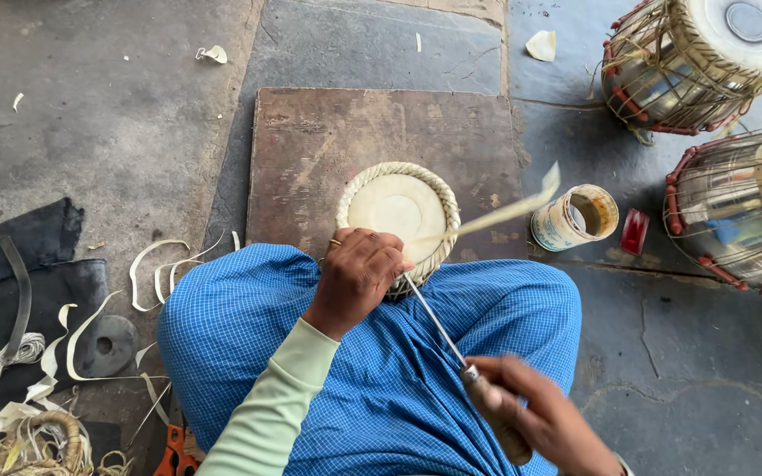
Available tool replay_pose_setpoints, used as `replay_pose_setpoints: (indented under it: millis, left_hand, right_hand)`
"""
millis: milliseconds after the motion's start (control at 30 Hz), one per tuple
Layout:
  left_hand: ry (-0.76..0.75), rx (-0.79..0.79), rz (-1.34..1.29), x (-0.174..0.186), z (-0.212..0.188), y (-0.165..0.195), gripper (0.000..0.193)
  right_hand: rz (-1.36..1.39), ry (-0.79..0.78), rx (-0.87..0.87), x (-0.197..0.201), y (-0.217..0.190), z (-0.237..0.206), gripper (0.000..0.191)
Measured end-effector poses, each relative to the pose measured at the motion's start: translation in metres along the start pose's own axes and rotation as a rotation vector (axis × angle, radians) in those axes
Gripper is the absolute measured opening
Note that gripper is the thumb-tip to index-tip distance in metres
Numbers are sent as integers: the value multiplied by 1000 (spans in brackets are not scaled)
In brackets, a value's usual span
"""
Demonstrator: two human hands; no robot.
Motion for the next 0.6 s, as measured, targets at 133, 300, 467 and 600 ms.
replay_pose_setpoints:
  millis: [133, 300, 467, 600]
  left_hand:
    - [-43, -112, 47, 1, 6, 2, 12]
    - [-96, -236, 169, 3, 10, 4, 13]
    - [-222, -121, 35, 1, 18, 0, 18]
    - [-338, 96, -201, -2, 30, -7, 30]
  right_hand:
    - [-291, 180, -100, 5, -32, 58, 33]
    - [-349, 269, -19, -4, -41, 130, 22]
    - [-308, 253, 30, -5, -27, 147, 17]
    - [-346, 296, 205, -2, -18, 140, 14]
Point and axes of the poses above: each hand's wrist, its own z-axis towards the middle knuckle, its own x-axis out of the back of the hand, y = z × x, the point moved 2 cm from there along z, towards the middle knuckle, and after that the axes turned 3 degrees about z, right-handed, at the moved point
